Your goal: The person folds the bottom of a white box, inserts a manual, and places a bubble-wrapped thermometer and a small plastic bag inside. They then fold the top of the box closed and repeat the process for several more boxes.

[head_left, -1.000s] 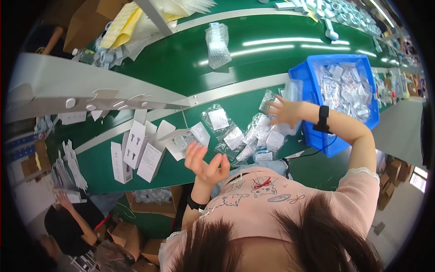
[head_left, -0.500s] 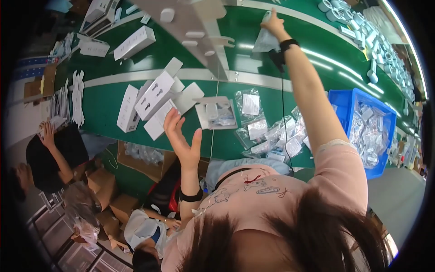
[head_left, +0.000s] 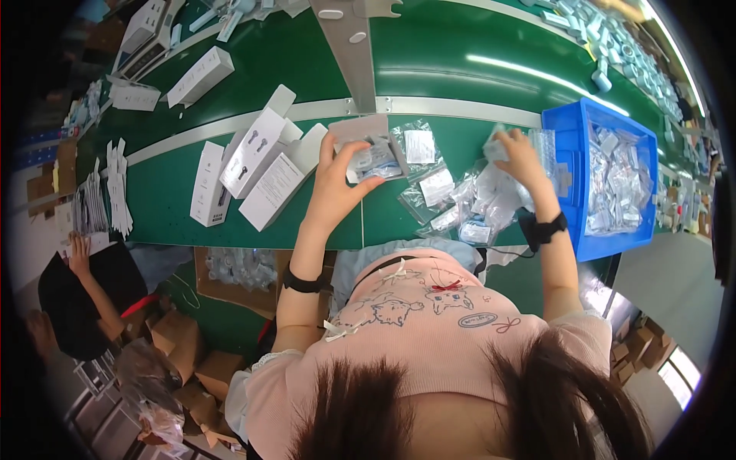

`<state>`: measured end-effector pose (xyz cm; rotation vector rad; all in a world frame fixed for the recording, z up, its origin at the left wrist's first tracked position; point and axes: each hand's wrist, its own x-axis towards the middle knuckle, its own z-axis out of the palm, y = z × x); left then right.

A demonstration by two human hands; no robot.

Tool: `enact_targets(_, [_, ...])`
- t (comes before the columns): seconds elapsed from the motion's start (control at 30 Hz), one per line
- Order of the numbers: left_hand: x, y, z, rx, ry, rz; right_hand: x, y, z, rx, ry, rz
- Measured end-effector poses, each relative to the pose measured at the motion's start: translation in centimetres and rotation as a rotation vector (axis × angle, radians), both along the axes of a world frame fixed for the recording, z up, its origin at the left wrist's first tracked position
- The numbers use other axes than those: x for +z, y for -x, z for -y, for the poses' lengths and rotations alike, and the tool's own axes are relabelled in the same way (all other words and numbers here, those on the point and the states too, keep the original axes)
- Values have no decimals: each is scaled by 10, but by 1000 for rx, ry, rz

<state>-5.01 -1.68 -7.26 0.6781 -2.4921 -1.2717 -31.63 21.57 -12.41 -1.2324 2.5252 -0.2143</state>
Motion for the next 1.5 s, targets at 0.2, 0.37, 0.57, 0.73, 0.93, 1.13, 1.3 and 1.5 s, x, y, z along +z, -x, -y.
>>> enact_targets(0.2, [-13,-1,4,37,30,-23,-40,-52,75,83,146,-83])
enact_targets(0.37, [-29,-4,6,111,7,-103,-32,-86,111,200,670,289])
enact_targets(0.57, [-37,2,-2,107,-176,-227,-13,-123,102,115,783,775])
enact_targets(0.73, [-44,-39,50,179,406,-82,30,-65,90,-217,973,878])
enact_targets(0.93, [-94,-83,55,38,828,541,14,58,181,-291,1220,363])
enact_targets(1.13, [-84,-57,15,25,649,454,-27,105,225,-239,1210,137])
enact_targets(1.3, [-74,-37,-6,36,344,453,-37,80,139,-149,582,-152])
enact_targets(1.5, [-99,-50,31,-11,50,477,-31,15,0,-45,-168,53])
